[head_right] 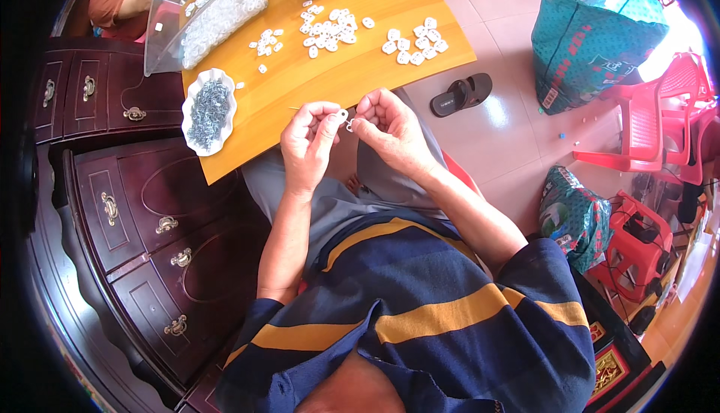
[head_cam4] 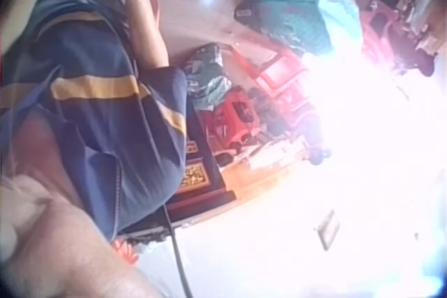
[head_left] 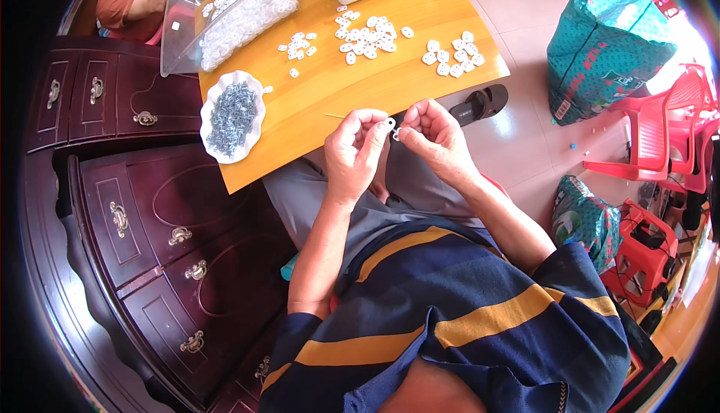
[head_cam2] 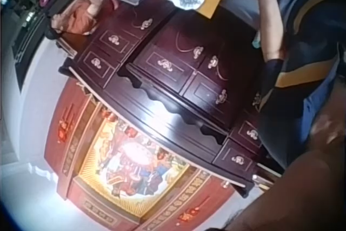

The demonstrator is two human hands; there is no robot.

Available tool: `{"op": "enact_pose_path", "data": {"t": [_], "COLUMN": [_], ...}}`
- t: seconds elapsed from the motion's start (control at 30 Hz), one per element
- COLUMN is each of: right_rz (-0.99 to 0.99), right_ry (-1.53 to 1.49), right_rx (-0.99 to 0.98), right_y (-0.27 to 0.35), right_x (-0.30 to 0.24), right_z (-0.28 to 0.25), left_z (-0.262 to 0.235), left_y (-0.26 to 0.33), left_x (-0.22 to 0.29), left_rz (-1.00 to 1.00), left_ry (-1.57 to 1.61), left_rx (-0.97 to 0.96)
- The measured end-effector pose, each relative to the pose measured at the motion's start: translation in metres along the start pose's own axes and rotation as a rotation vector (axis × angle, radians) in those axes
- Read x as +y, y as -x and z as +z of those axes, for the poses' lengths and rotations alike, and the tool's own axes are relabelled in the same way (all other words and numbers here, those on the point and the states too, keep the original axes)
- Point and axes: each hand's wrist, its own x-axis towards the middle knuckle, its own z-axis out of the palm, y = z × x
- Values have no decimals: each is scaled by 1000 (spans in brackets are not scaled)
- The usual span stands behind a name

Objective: Assembling small white plastic components using a thin needle-like tool.

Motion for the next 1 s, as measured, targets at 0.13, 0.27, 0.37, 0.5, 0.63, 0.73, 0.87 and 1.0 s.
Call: {"op": "enact_pose_path", "data": {"t": [0.13, 0.27, 0.37, 0.5, 0.63, 0.73, 0.87, 1.0], "right_rz": [-13, -32, -42, -24, 18, 9, -5, 2], "right_ry": [47, 45, 39, 44, 25, 7, 1, -20], "right_rx": [22, 45, 58, 62, 27, 32, 62, 92], "right_y": [0, 0, -1, 0, 1, 0, -1, -2], "right_x": [2, 2, 6, 2, 0, 1, 4, 3], "right_z": [-1, 0, -1, 1, -1, 0, -1, 1], "left_z": [2, 3, 6, 3, 0, -1, 3, 7], "left_y": [-1, -1, 1, 2, 0, 0, 2, 3], "left_x": [0, -7, -7, -7, -5, -5, -7, -8], "left_rz": [106, 120, 117, 54, 10, -11, -10, 30], "left_ry": [-137, -106, -92, -54, 1, 22, 88, -62], "left_rx": [-13, -20, -11, -56, -76, -103, -125, -124]}}
